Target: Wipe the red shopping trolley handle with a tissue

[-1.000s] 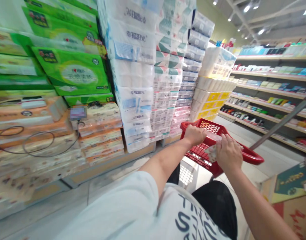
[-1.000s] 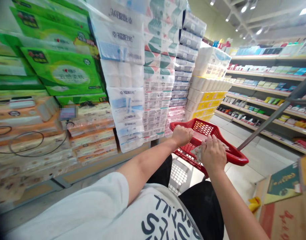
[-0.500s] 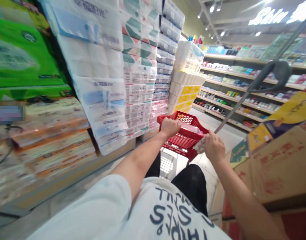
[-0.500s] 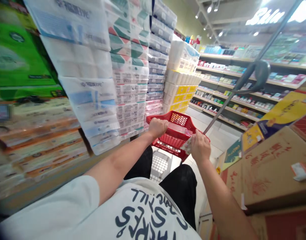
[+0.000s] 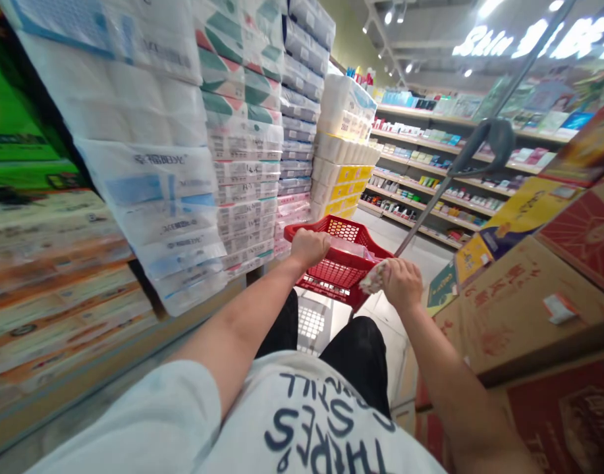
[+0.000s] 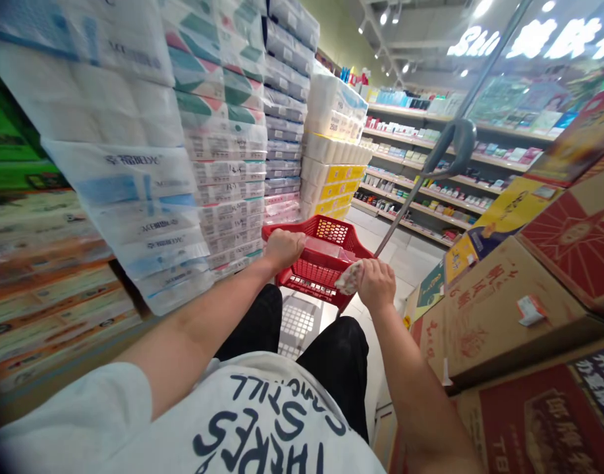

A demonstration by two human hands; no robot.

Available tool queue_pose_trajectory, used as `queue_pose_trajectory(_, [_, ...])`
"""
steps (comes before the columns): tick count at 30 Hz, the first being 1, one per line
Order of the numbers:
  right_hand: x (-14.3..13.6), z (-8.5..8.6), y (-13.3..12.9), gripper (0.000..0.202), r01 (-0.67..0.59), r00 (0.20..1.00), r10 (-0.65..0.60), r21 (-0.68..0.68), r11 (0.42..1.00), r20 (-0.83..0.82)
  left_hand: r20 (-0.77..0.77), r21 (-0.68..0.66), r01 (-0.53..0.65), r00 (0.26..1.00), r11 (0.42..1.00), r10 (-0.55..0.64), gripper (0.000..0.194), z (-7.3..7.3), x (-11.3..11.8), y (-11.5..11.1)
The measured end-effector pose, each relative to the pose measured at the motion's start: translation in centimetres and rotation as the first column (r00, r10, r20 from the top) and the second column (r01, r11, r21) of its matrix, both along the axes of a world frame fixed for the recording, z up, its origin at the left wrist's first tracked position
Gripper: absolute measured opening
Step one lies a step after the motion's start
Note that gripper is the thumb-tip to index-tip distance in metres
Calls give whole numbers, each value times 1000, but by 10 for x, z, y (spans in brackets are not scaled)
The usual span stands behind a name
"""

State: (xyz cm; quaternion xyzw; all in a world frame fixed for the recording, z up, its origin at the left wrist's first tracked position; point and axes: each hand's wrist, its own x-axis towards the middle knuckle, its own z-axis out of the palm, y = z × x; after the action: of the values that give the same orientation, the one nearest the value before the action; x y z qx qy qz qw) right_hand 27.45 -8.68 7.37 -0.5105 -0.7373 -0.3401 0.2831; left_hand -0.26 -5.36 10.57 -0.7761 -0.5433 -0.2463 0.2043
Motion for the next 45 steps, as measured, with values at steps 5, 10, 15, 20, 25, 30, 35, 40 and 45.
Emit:
queue_pose_trajectory(5, [-18, 9, -3, 33, 55, 995, -61, -81, 995, -79, 25, -9, -10, 1000, 1000, 10, 39, 0, 6, -2])
queue_pose_trajectory(10, [-48, 14, -8, 40, 7, 998, -16, -143, 990, -64, 19, 0, -21, 1000, 1000, 21, 39, 0, 0, -5])
queue_pose_trajectory(15, [-22, 31, -3, 46, 135, 990, -139, -359, 924, 14, -22, -42, 24, 999, 999, -25, 39, 4, -9, -5])
queue_pose_trajectory(20, [-14, 55, 11, 48, 173, 985, -136, -624, 762, 108, -17, -52, 18, 1000, 998, -19, 39, 4, -14, 2])
queue_pose_trajectory(25, [-39, 68, 18, 49, 97, 990, 13, -757, 646, 138, -46, -102, -25, 999, 994, 21, 41, 3, -36, 23])
queue_pose_trajectory(30, [-78, 60, 3, 45, 132, 990, -55, -750, 648, 127, 131, -95, -144, 979, 985, 155, 35, 2, -49, 30])
queue_pose_trajectory(35, [-116, 33, -23, 25, 68, 994, -29, -386, 920, 105, 293, 26, 33, 955, 999, -39, 42, 0, -10, 3])
queue_pose_trajectory(40, [-118, 47, -16, 38, -14, 996, 61, -589, 808, 60, 318, -78, 199, 934, 977, -165, 56, 3, 5, -10])
queue_pose_trajectory(45, [-111, 77, 5, 38, -72, 990, 143, -868, 491, -1, 276, -67, 279, 928, 958, -251, 52, 4, -8, -7])
